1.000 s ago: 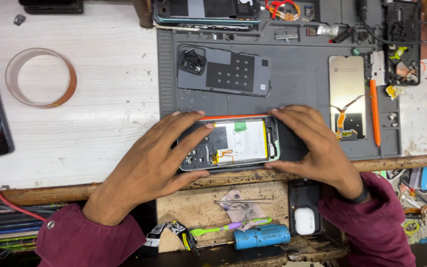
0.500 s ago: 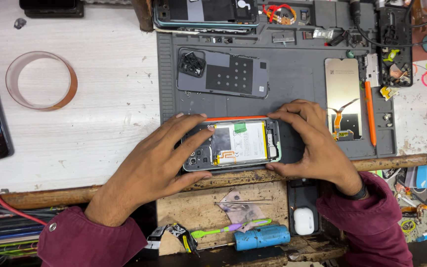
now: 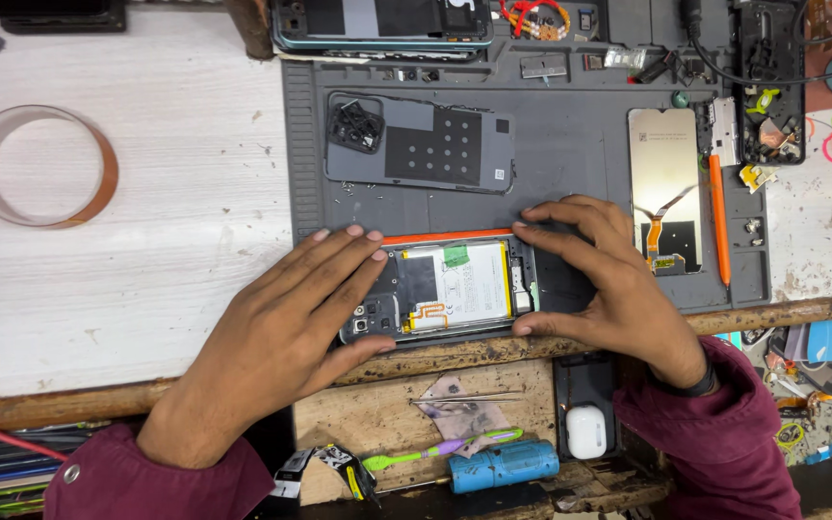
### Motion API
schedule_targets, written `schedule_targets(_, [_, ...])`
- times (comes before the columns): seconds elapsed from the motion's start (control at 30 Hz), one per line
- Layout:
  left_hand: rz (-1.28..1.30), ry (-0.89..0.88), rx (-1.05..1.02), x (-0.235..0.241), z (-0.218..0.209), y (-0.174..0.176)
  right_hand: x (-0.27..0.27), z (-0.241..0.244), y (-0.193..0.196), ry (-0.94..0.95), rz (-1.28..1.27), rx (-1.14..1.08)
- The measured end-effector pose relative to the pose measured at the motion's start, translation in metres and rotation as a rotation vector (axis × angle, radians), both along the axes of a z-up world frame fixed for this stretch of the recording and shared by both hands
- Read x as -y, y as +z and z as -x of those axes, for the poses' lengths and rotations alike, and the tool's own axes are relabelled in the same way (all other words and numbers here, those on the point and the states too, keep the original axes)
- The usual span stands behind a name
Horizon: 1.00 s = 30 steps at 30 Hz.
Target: The person reassembles a smartphone by inserting the battery, connecting internal cables, and securing the back cover. They use a screwdriver and tweezers to fasten screws and adjust components, then inspect the device before placing it on the workbench.
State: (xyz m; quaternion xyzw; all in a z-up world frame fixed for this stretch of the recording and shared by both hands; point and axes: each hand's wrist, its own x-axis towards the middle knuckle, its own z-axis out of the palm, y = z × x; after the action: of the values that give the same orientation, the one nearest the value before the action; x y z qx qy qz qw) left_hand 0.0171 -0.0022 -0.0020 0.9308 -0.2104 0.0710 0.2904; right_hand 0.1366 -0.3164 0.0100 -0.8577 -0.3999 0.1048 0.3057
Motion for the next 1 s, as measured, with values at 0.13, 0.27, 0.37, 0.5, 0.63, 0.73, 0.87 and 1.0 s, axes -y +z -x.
schedule_targets(0.13, [-0.08,0.012,-0.017,0.003,0.001,0.0,0.0,-0.002,0.002,0.026,0.043,0.084])
schedule_targets(0.27, [-0.102,0.016,-0.034,0.006,0.002,-0.001,0.001,-0.005,0.003,0.039,0.044,0.097])
schedule_targets(0.37, [-0.103,0.018,-0.031,0.006,0.003,-0.001,0.0,-0.007,0.003,0.055,0.036,0.116])
schedule_targets(0.5, [-0.119,0.01,-0.023,0.006,0.005,-0.003,0.0,-0.003,0.002,0.072,0.034,0.177])
schedule_targets(0.63, [-0.116,0.017,-0.022,0.007,0.006,-0.005,0.005,0.0,0.003,0.129,0.158,0.326])
schedule_targets(0.73, [-0.12,0.012,-0.042,0.007,0.006,-0.006,0.01,0.0,0.001,0.154,0.141,0.306])
schedule_targets(0.87, [-0.129,0.012,-0.071,0.007,0.007,-0.006,0.012,0.0,-0.008,0.094,0.103,0.224])
schedule_targets(1.0, [-0.137,0.011,-0.095,0.006,0.006,-0.003,0.011,0.002,-0.011,0.068,0.086,0.201])
